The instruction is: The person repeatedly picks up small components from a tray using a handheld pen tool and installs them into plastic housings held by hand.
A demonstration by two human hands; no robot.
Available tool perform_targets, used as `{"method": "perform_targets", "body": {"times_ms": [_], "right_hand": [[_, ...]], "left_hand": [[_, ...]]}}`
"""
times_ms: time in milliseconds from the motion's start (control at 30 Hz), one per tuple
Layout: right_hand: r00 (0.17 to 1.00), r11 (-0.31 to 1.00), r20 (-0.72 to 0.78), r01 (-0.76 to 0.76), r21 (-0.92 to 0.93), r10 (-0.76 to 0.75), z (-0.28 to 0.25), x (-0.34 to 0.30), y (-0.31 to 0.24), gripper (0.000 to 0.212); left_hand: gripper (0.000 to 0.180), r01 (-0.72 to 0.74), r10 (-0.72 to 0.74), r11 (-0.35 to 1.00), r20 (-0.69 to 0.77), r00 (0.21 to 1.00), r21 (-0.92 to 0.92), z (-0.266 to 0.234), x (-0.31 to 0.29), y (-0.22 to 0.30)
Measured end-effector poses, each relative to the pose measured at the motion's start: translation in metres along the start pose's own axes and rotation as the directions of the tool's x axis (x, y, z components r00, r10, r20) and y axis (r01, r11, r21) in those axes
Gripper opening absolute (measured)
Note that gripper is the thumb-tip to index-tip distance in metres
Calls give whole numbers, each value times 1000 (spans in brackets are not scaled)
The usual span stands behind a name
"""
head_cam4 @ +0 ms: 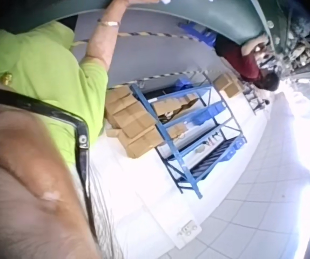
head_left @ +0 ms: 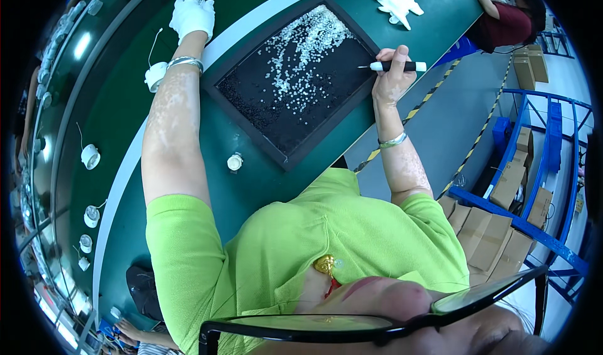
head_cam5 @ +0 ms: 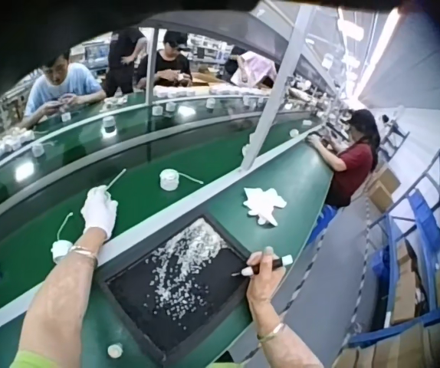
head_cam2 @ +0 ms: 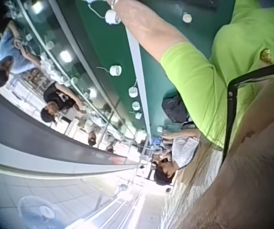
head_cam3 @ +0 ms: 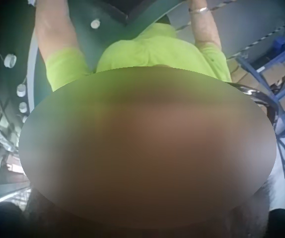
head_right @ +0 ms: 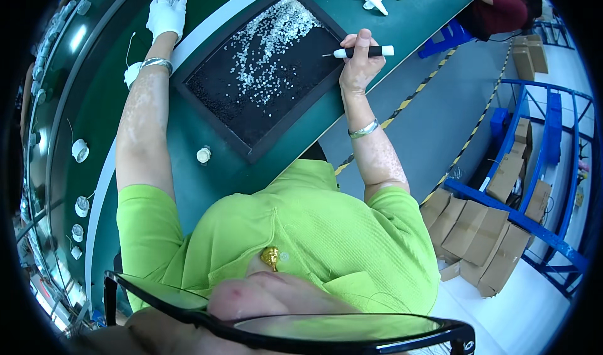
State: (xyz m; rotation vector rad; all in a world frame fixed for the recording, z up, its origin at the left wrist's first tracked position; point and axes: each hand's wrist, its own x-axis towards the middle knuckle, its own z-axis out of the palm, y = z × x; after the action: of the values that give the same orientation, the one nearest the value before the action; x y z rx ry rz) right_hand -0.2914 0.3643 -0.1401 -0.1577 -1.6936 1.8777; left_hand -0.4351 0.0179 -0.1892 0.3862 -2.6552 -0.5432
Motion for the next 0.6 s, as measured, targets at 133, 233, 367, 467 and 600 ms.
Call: {"method": "perform_targets", "body": {"times_ms": [133,233,367,467,600], "right_hand": [[999,999,32,-12,50,10,3,2,-1,45],[999,994,40,-32,105,28,-4,7,2,45],[938,856,233,-332,396,256,0,-1,-11,50],[827,704,496,-518,487,265,12,-17,-35,54],[697,620,674,-647,444,245,36,-36,-57,63]], "left_hand": [[55,-43,42,999,22,999,25,-29,-17,-9],[72,-60,63,915,-7,998,-400,-83,-62,17],[62,45,-27,846,41,999,-531,-176,-176,36],[66,203,-133,794,162,978,-573,-176,-245,2],[57,424,-257,682,348,902,-596,-178,-291,0]]}}
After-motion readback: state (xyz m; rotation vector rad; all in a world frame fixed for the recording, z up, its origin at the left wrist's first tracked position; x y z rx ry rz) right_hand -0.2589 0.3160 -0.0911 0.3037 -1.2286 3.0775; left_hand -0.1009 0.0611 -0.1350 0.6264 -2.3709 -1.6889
